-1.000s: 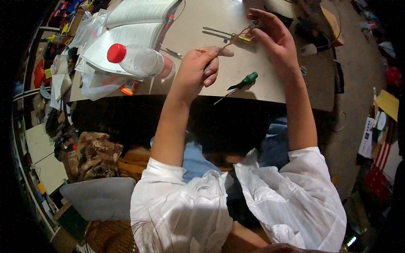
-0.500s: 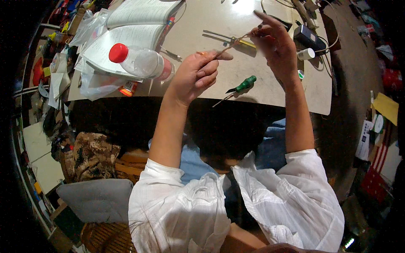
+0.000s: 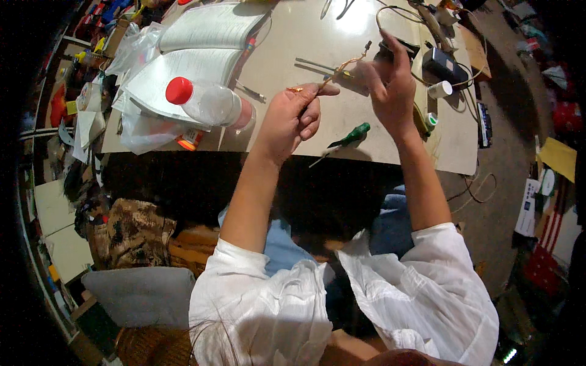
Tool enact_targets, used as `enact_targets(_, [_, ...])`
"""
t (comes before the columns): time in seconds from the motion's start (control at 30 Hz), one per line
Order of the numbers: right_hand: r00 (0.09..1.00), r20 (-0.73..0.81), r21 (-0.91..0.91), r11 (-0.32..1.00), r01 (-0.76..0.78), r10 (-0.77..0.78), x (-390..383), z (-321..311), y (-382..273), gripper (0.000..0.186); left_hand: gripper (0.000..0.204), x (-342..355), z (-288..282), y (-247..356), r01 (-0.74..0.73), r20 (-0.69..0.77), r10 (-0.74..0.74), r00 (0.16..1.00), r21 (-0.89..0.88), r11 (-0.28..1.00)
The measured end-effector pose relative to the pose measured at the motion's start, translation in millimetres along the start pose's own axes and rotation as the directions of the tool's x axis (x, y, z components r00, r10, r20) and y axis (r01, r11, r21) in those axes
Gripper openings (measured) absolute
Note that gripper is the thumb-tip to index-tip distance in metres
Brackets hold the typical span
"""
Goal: The person sits on the floor and uses a screwdriver to adjust a small component on a wire, then uses pliers to strip the wire insulation. They continue to twist and connect the exposed wires by hand.
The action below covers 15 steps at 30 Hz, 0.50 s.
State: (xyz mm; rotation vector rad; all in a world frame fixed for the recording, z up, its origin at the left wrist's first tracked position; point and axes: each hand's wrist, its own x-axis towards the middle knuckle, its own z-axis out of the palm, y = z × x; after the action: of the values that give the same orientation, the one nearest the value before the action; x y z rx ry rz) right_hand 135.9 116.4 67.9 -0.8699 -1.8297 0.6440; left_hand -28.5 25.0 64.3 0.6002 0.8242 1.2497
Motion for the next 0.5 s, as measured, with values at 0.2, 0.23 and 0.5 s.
enact_targets(0.2, [0.983, 0.038, -0.049, 0.983, -0.179, 0.181, -7, 11, 4, 0.026, 0.033, 3, 12, -5, -0.118, -0.103, 0.155, 0.982, 0.300, 0.946])
enact_targets(0.23, [0.981, 0.050, -0.090, 0.979, -0.181, 0.186, -8, 11, 2, 0.022, 0.032, 3, 11, -8, -0.131, -0.107, 0.180, 0.978, 0.358, 0.924])
enact_targets(0.5, [0.869, 0.420, -0.220, 0.959, -0.181, 0.260, 2, -12, 14, 0.014, 0.021, 4, -11, -15, -0.287, 0.347, 0.550, 0.760, 0.938, -0.194])
